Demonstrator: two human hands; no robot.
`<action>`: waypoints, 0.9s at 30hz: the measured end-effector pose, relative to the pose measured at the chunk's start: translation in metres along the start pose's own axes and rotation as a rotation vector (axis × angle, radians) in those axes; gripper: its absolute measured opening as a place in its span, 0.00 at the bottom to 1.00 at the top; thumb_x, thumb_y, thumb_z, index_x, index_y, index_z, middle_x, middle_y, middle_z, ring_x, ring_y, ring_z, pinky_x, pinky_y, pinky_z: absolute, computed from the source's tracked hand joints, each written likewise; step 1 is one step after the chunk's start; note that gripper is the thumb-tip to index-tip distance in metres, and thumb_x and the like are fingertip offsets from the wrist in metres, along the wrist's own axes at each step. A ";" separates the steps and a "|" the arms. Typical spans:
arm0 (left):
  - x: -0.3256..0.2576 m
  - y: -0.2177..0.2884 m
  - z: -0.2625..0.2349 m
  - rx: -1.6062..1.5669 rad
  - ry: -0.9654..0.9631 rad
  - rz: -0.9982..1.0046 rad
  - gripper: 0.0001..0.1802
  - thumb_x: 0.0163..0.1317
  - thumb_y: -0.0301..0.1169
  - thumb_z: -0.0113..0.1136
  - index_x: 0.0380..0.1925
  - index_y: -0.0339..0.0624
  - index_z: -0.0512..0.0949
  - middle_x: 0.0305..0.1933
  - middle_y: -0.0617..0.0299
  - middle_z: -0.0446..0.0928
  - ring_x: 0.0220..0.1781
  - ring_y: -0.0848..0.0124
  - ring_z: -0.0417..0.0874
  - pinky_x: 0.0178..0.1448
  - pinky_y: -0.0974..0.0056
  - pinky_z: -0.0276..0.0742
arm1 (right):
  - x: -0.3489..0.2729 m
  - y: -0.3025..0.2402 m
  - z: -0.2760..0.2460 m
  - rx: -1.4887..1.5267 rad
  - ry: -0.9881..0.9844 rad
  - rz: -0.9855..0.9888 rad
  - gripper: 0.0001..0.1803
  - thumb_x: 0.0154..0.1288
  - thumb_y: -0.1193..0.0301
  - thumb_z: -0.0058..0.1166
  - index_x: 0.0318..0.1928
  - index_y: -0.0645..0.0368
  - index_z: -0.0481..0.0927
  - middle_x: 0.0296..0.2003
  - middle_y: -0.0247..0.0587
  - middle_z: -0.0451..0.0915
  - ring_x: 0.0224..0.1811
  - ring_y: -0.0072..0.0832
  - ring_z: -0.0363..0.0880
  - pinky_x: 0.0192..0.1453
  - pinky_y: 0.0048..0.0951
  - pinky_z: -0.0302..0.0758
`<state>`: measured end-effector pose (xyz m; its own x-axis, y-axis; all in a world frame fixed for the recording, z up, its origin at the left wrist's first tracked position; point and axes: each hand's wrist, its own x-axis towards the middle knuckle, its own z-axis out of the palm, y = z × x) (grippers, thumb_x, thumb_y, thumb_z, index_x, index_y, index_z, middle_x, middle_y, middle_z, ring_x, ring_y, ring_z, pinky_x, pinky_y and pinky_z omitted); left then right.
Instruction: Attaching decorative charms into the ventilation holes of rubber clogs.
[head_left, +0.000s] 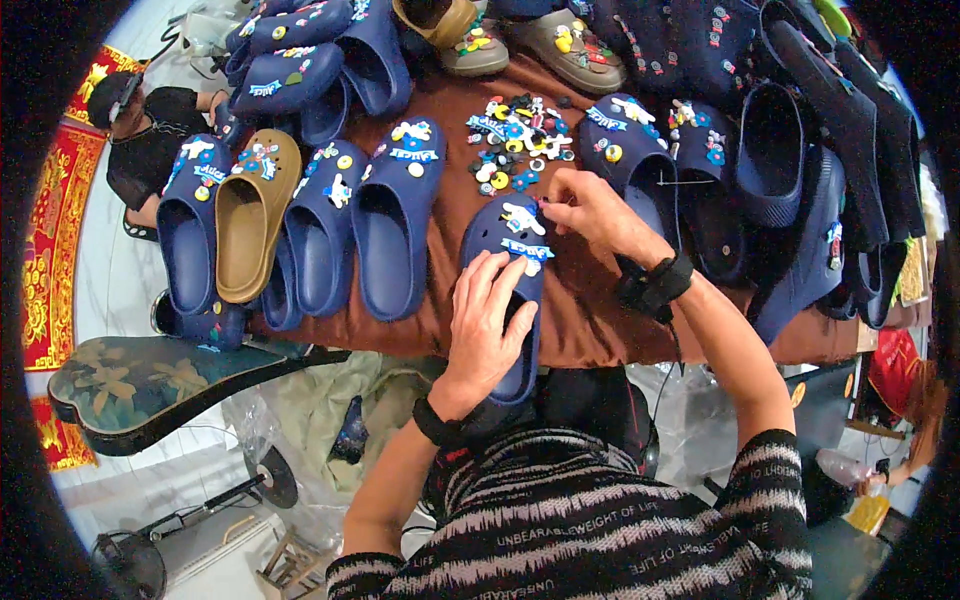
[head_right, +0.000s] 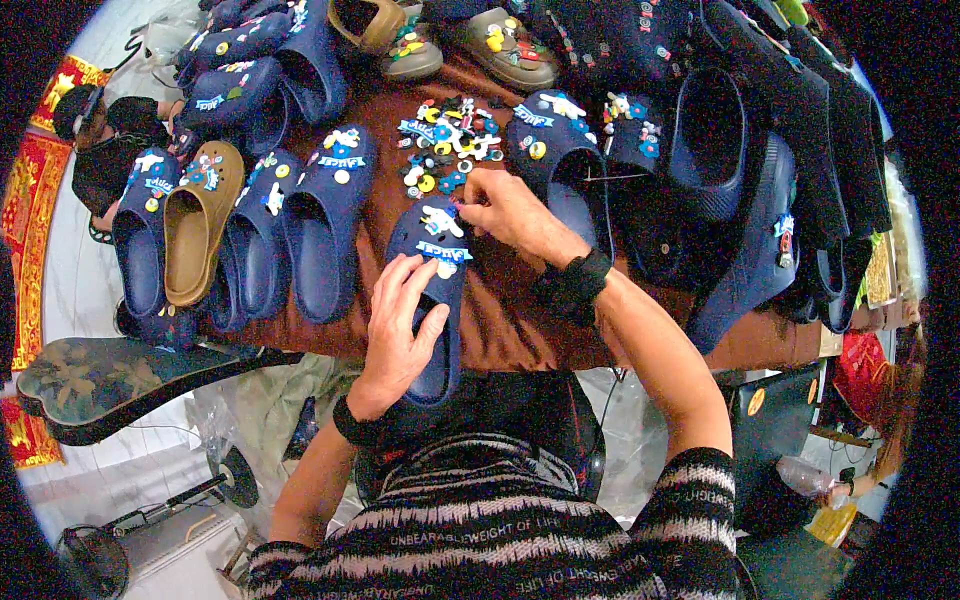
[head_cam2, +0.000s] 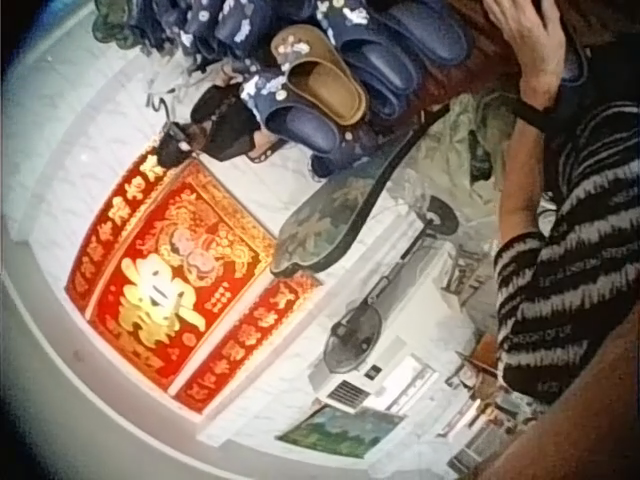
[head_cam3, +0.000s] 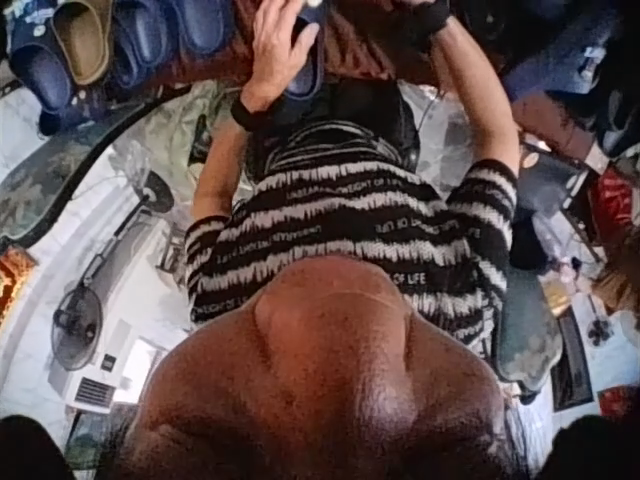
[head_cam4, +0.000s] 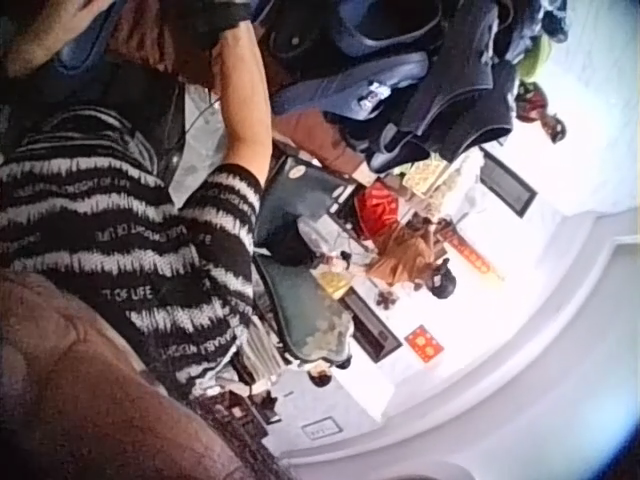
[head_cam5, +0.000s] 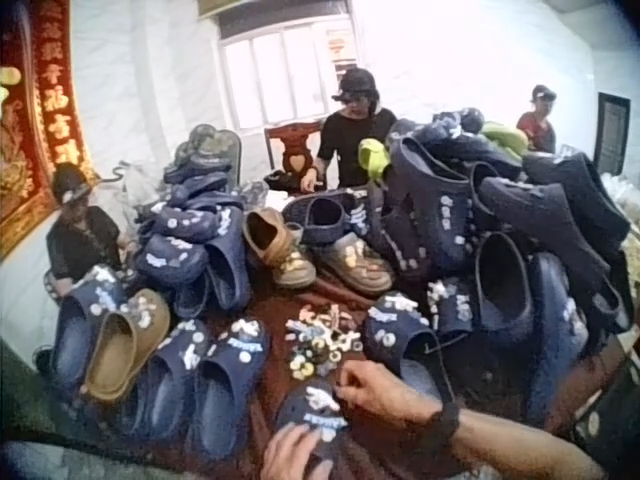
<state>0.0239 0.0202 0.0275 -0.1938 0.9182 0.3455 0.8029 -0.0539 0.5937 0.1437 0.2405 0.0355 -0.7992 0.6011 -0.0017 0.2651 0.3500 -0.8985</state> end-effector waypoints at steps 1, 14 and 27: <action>-0.001 0.001 0.002 0.012 0.014 -0.004 0.28 0.66 0.36 0.63 0.65 0.41 0.73 0.67 0.48 0.70 0.73 0.46 0.65 0.76 0.47 0.60 | 0.003 0.006 -0.001 -0.040 0.026 -0.009 0.09 0.65 0.71 0.62 0.35 0.64 0.78 0.29 0.49 0.83 0.33 0.37 0.85 0.38 0.39 0.79; -0.001 0.003 0.008 0.082 0.100 -0.009 0.27 0.61 0.32 0.65 0.61 0.42 0.76 0.64 0.49 0.72 0.70 0.47 0.69 0.73 0.47 0.64 | 0.007 -0.006 0.015 -0.272 -0.016 -0.140 0.13 0.68 0.67 0.57 0.49 0.60 0.84 0.42 0.55 0.85 0.48 0.51 0.84 0.53 0.48 0.79; -0.002 0.004 0.007 0.050 0.135 -0.018 0.27 0.59 0.33 0.67 0.60 0.44 0.76 0.63 0.51 0.73 0.69 0.48 0.70 0.72 0.47 0.66 | 0.021 -0.042 0.017 -0.630 -0.238 -0.394 0.11 0.64 0.74 0.55 0.46 0.56 0.84 0.42 0.51 0.83 0.48 0.50 0.84 0.49 0.47 0.81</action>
<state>0.0314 0.0209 0.0237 -0.2801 0.8573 0.4319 0.8252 -0.0149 0.5646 0.1072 0.2263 0.0656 -0.9734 0.2023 0.1074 0.1372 0.8903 -0.4342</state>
